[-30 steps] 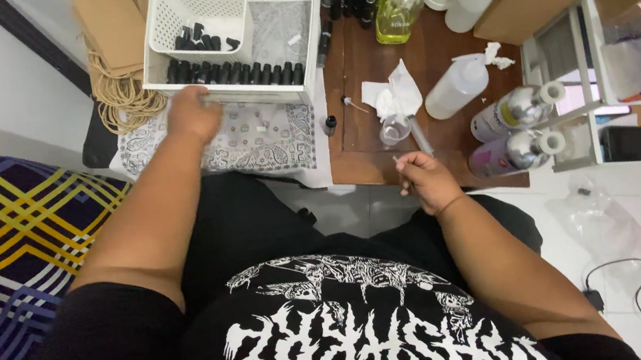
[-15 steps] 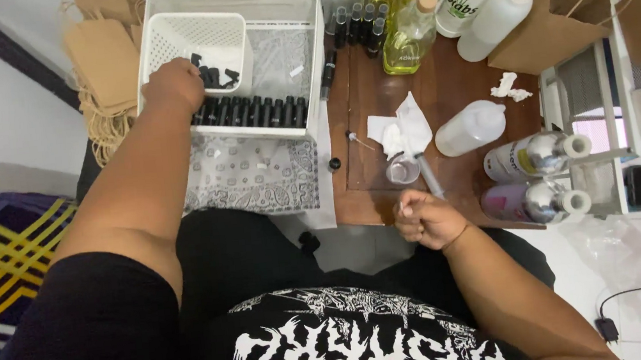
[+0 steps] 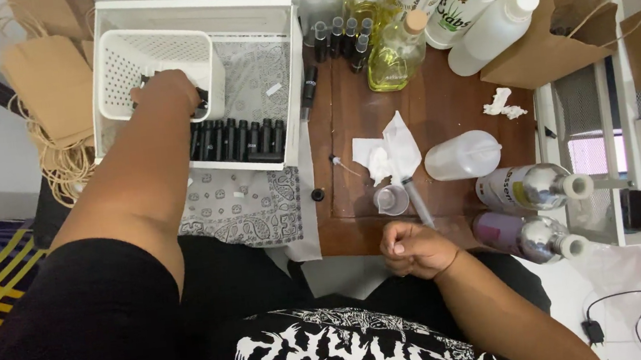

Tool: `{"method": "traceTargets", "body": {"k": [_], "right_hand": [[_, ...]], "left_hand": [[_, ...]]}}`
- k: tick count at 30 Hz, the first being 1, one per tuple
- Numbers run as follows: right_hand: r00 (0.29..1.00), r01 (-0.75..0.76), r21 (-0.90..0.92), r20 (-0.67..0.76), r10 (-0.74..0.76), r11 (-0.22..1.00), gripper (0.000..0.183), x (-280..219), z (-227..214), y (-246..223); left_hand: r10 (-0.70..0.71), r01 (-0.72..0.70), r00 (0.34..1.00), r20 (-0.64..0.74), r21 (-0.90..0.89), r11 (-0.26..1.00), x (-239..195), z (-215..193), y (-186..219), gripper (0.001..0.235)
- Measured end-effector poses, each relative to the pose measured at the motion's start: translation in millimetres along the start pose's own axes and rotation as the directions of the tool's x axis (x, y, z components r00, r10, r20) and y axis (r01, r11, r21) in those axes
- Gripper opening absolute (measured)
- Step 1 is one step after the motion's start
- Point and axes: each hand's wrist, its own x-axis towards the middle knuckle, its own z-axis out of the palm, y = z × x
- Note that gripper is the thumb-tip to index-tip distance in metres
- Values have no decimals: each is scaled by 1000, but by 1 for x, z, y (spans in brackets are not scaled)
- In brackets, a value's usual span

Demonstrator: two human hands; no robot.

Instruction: Assembling perfume bottles by attaching sprayers and caps and organizing them in a tray

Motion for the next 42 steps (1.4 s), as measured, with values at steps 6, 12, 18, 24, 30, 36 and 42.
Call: {"method": "traceTargets", "body": {"k": [6, 12, 18, 24, 30, 36, 42], "right_hand": [[998, 64, -92, 24, -62, 994, 11, 4, 0, 4], [983, 181, -194, 15, -181, 964, 11, 5, 0, 2], [909, 292, -405, -164, -383, 867, 8, 5, 30, 5], [710, 268, -911, -34, -703, 314, 10, -12, 168, -46], [492, 404, -881, 437, -753, -247, 8, -57, 286, -61], [414, 507, -780, 593, -691, -366, 8, -64, 316, -47], [411, 582, -752, 601, -686, -310, 4, -68, 328, -32]], "left_hand": [[33, -42, 985, -171, -48, 998, -24, -17, 10, 49], [244, -443, 870, -429, -458, 771, -47, 20, -6, 33], [387, -631, 760, -522, -454, 629, -163, -5, -9, 33], [781, -785, 539, -316, -525, 329, -297, -14, 5, 34], [835, -949, 216, -506, -309, 59, -384, 1, 2, 29], [842, -943, 177, -510, -332, -3, -430, 9, -11, 32], [829, -926, 174, -532, -374, -46, -448, 19, -21, 30]]}}
